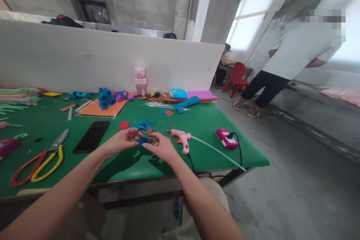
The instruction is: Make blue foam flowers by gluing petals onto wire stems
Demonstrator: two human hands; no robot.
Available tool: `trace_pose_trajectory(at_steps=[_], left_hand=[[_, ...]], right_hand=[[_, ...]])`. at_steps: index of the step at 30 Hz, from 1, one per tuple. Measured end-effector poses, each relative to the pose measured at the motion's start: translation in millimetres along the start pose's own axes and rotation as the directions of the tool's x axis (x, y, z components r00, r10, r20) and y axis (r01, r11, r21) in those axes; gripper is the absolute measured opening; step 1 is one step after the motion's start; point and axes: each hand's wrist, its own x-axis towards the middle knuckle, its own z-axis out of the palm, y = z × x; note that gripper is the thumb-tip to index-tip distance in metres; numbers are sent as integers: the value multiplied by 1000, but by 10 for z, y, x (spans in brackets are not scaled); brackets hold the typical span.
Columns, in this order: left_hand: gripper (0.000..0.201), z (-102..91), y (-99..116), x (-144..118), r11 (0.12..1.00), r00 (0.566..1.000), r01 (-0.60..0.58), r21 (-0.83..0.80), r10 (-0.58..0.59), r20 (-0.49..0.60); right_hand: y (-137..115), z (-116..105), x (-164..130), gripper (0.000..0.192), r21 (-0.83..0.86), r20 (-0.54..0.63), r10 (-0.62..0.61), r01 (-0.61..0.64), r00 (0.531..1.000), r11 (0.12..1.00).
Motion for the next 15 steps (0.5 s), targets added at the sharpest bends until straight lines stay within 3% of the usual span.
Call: trace_pose_trajectory(at_steps=[2, 4, 7, 9, 12, 15], left_hand=[[27, 89, 26, -18, 999, 999, -12, -41, 13, 38], [28, 153, 23, -23, 996, 999, 20, -91, -22, -25], [34, 219, -5, -29, 964, 970, 169, -207, -199, -137], [38, 270, -22, -35, 930, 949, 241, -278, -286, -134], [37, 363, -29, -37, 915, 946, 224, -335, -287, -151], [33, 415, 9, -32, 925, 933, 163, -343, -257, -252]], right_hand=[[8, 49, 27, 29, 8, 51, 52, -52, 997, 999], [18, 89, 22, 17, 56, 21, 85, -86, 996, 995], [7, 135, -18, 14, 235, -57, 122, -106, 991, 966], [-15, 177, -47, 17, 335, -87, 145, -108, 986, 936], [-52, 242, -79, 20, 397, -82, 179, -133, 980, 908], [-80, 163, -101, 23, 334, -72, 154, -122, 985, 935]])
